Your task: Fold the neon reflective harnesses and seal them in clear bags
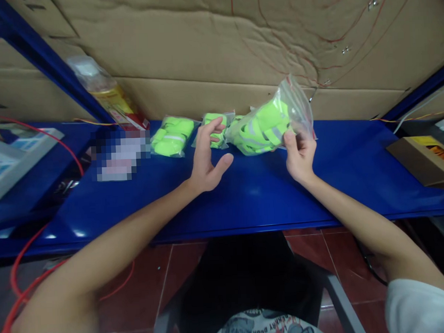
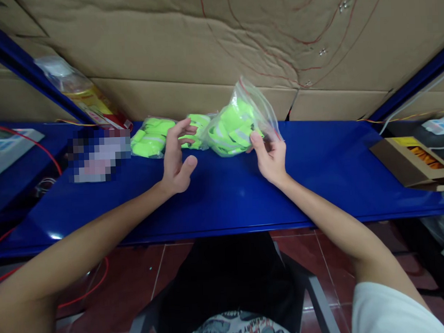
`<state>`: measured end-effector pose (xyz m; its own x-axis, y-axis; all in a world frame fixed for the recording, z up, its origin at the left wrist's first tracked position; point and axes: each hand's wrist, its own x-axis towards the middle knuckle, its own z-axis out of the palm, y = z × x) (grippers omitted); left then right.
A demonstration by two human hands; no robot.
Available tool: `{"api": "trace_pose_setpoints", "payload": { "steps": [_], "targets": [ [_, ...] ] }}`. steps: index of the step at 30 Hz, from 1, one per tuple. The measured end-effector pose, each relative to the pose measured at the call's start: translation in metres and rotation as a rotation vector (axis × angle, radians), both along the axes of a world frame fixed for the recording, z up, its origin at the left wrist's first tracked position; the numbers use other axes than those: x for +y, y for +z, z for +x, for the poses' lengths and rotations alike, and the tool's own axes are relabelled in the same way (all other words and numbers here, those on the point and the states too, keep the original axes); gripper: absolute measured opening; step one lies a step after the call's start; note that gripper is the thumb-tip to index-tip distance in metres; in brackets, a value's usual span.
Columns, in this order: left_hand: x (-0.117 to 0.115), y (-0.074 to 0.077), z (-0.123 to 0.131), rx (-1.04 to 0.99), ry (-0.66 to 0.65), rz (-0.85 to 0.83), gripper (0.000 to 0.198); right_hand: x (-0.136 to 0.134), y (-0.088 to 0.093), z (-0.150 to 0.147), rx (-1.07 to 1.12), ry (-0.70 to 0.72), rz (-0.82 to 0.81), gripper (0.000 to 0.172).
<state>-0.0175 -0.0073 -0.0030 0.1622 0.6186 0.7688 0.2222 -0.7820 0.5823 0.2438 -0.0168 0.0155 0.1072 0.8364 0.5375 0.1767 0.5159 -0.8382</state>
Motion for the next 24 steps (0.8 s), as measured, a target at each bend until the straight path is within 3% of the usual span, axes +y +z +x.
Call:
{"api": "trace_pose_setpoints", "payload": {
  "steps": [5,10,16,24],
  "targets": [
    [-0.005,0.001,0.007,-0.045,-0.261,-0.287,0.073,-0.005,0.002,-0.006,0.006,0.258,-0.251,0.059],
    [-0.005,-0.003,0.016,-0.088,-0.205,-0.427,0.064,-0.002,-0.003,-0.009,-0.056,0.493,-0.415,0.056],
    [-0.003,-0.004,0.020,-0.235,-0.198,-0.586,0.066,-0.002,0.004,-0.008,-0.179,0.517,-0.376,0.061],
    [-0.005,-0.003,0.021,-0.307,-0.127,-0.887,0.041,0.000,-0.003,-0.011,-0.108,0.458,-0.507,0.058]
  ]
}}
